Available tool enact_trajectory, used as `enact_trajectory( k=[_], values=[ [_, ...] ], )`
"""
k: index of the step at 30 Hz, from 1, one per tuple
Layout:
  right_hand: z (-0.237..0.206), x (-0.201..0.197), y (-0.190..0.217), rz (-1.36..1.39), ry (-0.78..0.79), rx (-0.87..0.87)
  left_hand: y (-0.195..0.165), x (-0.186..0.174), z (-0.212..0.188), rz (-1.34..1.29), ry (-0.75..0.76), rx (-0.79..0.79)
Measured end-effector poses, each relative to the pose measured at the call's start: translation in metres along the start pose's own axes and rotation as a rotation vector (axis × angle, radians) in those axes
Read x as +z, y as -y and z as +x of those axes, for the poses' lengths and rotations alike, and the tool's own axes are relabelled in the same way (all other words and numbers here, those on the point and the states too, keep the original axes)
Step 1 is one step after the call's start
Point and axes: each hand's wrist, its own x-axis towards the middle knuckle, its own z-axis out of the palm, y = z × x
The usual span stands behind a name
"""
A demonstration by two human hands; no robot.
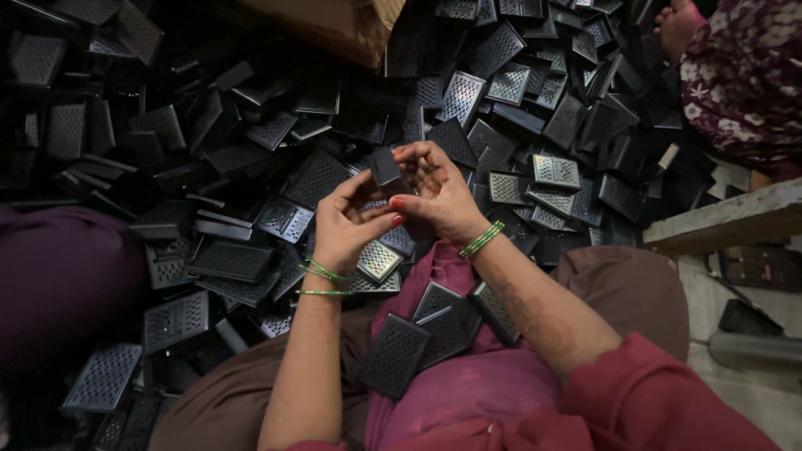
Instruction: The person sits on the floor and repeatedly picks up small black plastic components from a large pile. They insert a smaller piece into a larger perforated piece, then place the assembled unit into a cardboard box. The process is repeated continuously throughout the clip.
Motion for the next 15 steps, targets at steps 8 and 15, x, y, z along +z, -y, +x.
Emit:
enact_trajectory(
  k=[8,15],
  values=[
    [-0.0041,0.0022,0.0065,-0.036,0.037,-0.055,-0.0058,0.0034,0.0003,0.256,-0.034,0.047],
    [-0.0025,0.0073,-0.0015,0.114,-0.009,0.023,-0.0109,0.0031,-0.0011,0.271,-0.028,0.089]
  ],
)
